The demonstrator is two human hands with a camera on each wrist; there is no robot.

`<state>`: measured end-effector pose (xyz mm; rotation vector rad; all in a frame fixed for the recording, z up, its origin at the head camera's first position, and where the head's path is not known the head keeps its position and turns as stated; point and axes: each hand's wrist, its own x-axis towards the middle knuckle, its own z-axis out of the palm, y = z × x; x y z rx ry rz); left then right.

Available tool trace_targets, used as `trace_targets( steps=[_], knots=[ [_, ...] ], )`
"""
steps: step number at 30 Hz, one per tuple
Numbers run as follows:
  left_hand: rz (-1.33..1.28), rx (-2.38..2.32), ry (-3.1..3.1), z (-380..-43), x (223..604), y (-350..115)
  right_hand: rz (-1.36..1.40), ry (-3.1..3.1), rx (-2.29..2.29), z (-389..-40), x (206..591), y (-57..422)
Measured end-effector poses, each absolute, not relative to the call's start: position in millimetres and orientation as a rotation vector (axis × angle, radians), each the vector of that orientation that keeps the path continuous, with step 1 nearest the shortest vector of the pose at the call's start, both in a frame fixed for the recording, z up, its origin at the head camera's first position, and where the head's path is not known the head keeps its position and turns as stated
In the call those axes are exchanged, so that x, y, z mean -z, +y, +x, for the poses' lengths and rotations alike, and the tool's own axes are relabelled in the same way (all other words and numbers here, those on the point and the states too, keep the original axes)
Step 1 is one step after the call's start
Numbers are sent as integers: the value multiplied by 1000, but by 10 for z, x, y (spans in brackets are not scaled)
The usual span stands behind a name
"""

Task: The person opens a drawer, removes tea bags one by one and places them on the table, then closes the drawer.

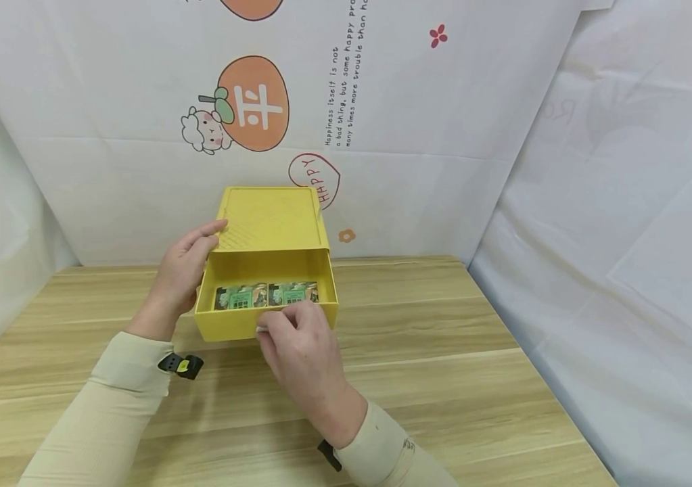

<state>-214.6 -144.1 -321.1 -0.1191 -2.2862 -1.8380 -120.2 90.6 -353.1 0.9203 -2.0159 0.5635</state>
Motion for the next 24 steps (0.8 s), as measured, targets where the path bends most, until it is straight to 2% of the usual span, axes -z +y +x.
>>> trace_targets(
  steps=[24],
  knots=[
    [-108,1810,-2293,-2138,3218,-1432,908,-1986,-592,-1140,3557,917]
  ],
)
